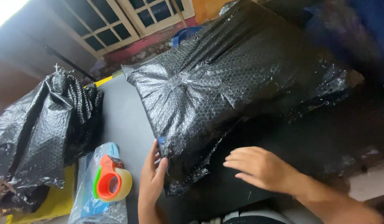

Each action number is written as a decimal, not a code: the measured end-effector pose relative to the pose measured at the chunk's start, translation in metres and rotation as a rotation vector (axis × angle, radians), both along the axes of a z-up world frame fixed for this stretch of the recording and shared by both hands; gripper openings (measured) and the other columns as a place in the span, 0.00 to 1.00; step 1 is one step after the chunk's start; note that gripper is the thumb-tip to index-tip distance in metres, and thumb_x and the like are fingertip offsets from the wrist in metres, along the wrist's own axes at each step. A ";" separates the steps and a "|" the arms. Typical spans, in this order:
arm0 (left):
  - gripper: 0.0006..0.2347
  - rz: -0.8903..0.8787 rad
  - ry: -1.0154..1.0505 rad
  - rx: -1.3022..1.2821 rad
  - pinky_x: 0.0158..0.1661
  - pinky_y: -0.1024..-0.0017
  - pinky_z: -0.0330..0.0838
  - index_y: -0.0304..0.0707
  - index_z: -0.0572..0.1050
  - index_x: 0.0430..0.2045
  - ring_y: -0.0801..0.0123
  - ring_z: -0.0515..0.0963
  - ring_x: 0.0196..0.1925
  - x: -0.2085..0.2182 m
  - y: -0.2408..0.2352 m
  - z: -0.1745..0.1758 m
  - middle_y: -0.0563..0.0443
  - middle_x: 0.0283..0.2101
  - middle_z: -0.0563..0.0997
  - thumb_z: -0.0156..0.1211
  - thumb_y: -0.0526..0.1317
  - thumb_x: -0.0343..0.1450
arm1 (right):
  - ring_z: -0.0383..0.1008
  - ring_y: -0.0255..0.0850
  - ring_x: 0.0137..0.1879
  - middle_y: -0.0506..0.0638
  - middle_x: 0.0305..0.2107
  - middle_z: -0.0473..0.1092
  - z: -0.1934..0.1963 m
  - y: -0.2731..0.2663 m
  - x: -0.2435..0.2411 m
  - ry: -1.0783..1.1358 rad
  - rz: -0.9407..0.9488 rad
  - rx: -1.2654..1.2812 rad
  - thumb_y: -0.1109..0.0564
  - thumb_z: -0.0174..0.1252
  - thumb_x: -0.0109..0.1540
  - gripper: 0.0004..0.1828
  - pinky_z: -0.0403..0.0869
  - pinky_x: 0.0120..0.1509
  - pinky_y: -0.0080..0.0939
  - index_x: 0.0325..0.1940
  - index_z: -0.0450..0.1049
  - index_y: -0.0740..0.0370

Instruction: The person wraps a rectangular package in black bubble wrap and secures it with clear packing tape. They apply tape to multiple edges and corners, smooth the wrap, and fold the edges to seal the package.

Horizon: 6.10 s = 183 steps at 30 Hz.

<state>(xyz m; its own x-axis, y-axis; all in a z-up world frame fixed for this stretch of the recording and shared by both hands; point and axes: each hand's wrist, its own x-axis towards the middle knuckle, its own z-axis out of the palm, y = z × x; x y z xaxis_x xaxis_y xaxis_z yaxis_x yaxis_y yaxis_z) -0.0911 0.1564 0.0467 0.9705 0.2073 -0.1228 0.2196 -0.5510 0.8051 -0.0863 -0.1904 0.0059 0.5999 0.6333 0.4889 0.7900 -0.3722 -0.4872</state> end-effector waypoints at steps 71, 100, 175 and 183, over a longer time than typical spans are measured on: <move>0.15 -0.243 -1.165 0.184 0.45 0.62 0.80 0.27 0.82 0.41 0.53 0.85 0.46 0.064 0.018 -0.103 0.39 0.47 0.85 0.74 0.27 0.61 | 0.79 0.50 0.33 0.45 0.25 0.65 0.031 0.123 0.116 0.162 -0.277 -0.178 0.51 0.79 0.45 0.27 0.78 0.39 0.48 0.32 0.64 0.48; 0.06 -0.170 -1.262 0.366 0.51 0.59 0.79 0.30 0.70 0.34 0.50 0.83 0.51 0.054 0.010 -0.122 0.34 0.51 0.81 0.60 0.22 0.76 | 0.76 0.24 0.40 0.40 0.36 0.76 -0.162 -0.247 -0.113 0.946 -1.545 1.244 0.51 0.67 0.66 0.05 0.68 0.39 0.22 0.41 0.77 0.48; 0.26 0.246 -0.673 0.853 0.67 0.21 0.34 0.60 0.66 0.69 0.33 0.33 0.79 0.065 0.056 -0.131 0.47 0.80 0.51 0.62 0.39 0.74 | 0.74 0.41 0.58 0.60 0.52 0.74 -0.031 -0.166 0.032 0.042 -0.901 0.634 0.72 0.59 0.79 0.04 0.72 0.68 0.35 0.57 0.74 0.72; 0.27 0.249 -0.811 0.828 0.73 0.34 0.45 0.44 0.66 0.68 0.32 0.41 0.80 0.059 0.021 -0.121 0.32 0.78 0.47 0.64 0.45 0.73 | 0.70 0.41 0.55 0.51 0.50 0.72 -0.106 -0.205 0.032 0.546 -0.992 0.486 0.58 0.63 0.61 0.22 0.65 0.63 0.39 0.59 0.70 0.60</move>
<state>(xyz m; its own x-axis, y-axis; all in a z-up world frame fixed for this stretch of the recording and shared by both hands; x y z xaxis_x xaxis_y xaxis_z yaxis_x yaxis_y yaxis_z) -0.0319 0.1778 -0.0745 0.6252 0.1283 0.7699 -0.0156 -0.9842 0.1766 -0.0540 -0.3952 -0.0997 0.9170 -0.3907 0.0808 -0.0820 -0.3827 -0.9202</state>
